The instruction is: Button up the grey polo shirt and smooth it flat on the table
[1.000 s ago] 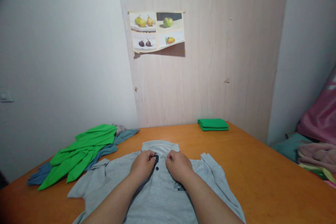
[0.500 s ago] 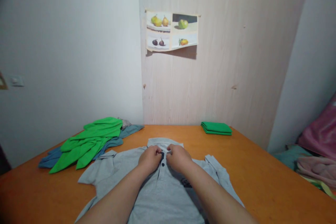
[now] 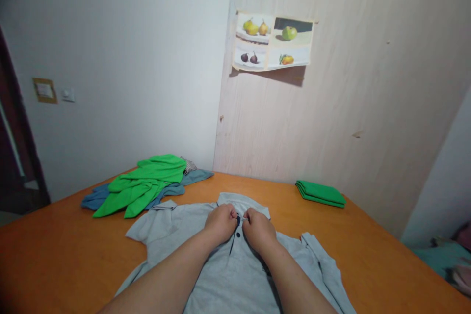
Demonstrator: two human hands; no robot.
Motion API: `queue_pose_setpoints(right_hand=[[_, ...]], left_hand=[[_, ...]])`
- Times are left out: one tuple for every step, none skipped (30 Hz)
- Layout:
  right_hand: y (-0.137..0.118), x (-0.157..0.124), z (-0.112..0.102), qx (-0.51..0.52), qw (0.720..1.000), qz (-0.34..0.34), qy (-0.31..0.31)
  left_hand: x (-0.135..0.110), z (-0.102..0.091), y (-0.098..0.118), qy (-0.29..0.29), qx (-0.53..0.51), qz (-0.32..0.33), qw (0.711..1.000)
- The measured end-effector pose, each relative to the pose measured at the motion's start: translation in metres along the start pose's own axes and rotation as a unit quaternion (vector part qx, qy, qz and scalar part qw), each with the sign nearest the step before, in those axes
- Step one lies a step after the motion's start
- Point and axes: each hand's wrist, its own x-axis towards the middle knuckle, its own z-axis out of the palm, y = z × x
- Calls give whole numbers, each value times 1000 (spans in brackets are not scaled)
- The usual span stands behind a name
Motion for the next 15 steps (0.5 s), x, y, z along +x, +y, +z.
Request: queue_pose_setpoints(right_hand=[[2, -1, 0, 4, 1000, -3, 0], [3, -2, 0, 12, 1000, -6, 0], [5, -2, 1, 25, 1000, -10, 2], [7, -3, 1, 44, 999, -16, 5], [8, -3, 2, 68, 997, -25, 10], [10, -2, 3, 96, 995, -36, 17], [11, -2, 4, 126, 991, -47, 26], [12, -1, 4, 152, 986, -57, 35], [13, 0, 5, 173, 982, -65, 44], [14, 1, 5, 189, 978, -72, 53], [14, 3, 5, 202, 974, -77, 60], [15, 4, 5, 214, 971, -80, 66], [16, 5, 4, 223, 969, -82, 70], [16, 6, 4, 233, 966, -82, 75], [16, 7, 4, 243, 963, -82, 80]], left_hand=[[0, 1, 0, 0, -2, -3, 1000], [0, 1, 1, 1, -3, -6, 1000], [0, 1, 2, 2, -4, -8, 1000], [-1, 1, 2, 3, -5, -10, 1000], [-1, 0, 3, 5, -6, -11, 1000], [-2, 0, 4, 6, -6, -11, 1000], [-2, -1, 4, 7, -6, -9, 1000], [-2, -2, 4, 9, -7, -7, 1000], [-2, -3, 4, 10, -8, -4, 1000], [-2, -5, 5, 11, -10, 0, 1000], [-1, -6, 4, 12, -13, 5, 1000], [0, -7, 4, 12, -17, 9, 1000], [0, -8, 4, 12, -22, 14, 1000], [1, -10, 4, 12, -28, 19, 999], [2, -11, 4, 12, -34, 23, 999]])
